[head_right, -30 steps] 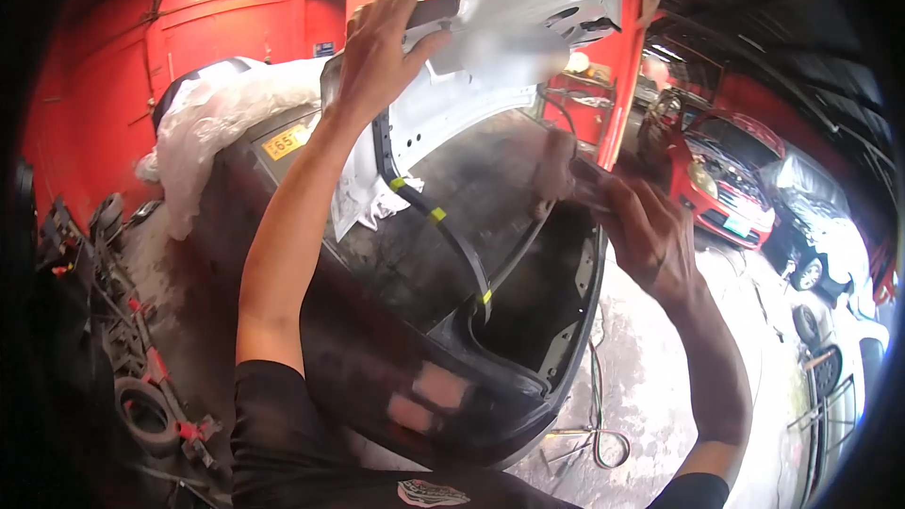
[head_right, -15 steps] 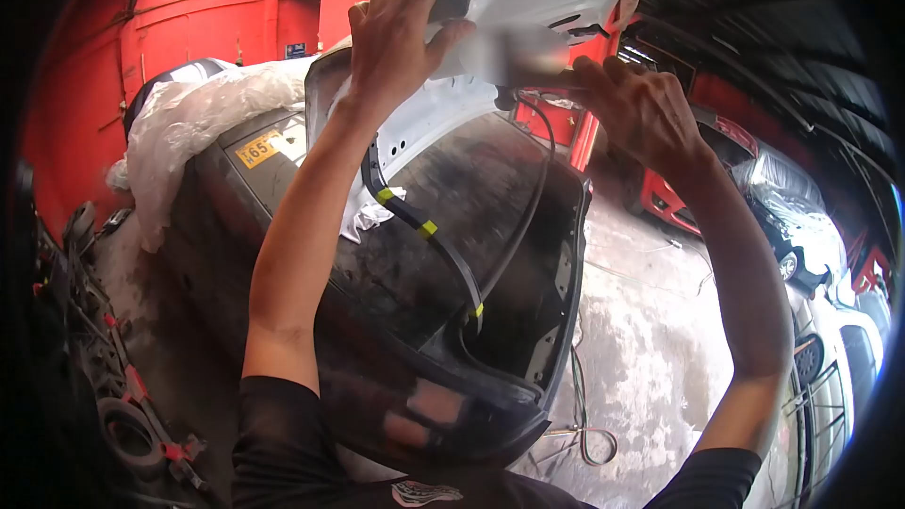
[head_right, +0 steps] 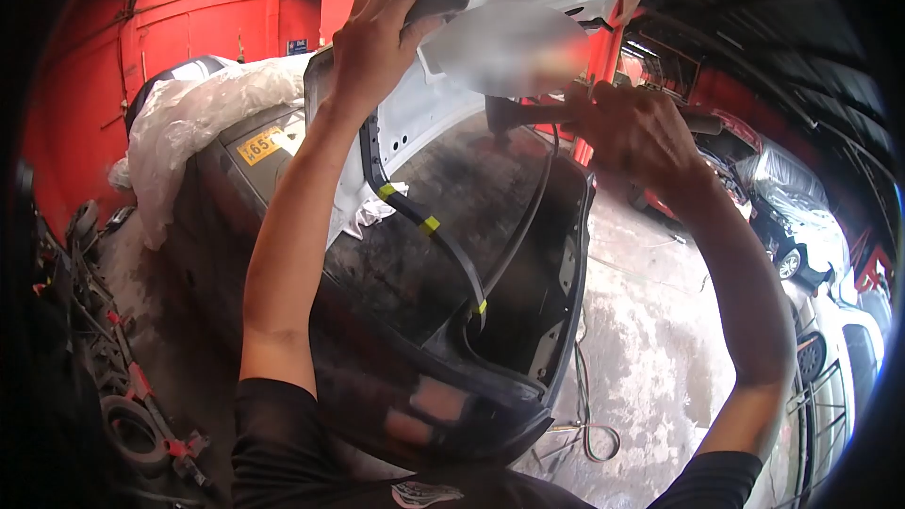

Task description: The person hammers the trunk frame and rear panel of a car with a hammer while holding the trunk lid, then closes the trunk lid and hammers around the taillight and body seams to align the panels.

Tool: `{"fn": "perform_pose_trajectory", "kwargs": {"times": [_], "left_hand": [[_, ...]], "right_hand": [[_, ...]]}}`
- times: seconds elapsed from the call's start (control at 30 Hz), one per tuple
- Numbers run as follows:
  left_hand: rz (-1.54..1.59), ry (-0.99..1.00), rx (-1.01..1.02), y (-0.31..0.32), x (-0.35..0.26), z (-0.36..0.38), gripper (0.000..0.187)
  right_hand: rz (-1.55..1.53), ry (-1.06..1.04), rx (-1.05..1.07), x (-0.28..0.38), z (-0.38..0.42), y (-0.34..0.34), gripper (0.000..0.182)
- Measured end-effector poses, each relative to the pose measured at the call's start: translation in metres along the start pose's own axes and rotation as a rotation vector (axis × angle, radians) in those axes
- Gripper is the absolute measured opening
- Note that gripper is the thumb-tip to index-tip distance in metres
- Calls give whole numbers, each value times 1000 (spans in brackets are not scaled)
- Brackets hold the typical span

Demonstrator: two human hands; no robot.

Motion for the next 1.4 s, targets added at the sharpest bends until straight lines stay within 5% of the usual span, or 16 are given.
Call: {"fn": "perform_pose_trajectory", "kwargs": {"times": [0.33, 0.93, 1.4], "left_hand": [[14, -9, -28, 0, 5, 0, 48], [378, -93, 276, -13, 33, -3, 60], [228, -130, 197, -11, 27, 0, 53]], "right_hand": [[66, 31, 27, 2, 0, -6, 32], [89, 49, 56, -3, 9, -12, 29], [145, 46, 123, -8, 14, -12, 26]]}}
Point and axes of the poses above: each hand's wrist, its own z-axis away from the middle knuckle, its own y-axis out of the palm, x = y × z, the point moved 6 cm from there along -z, towards the middle knuckle
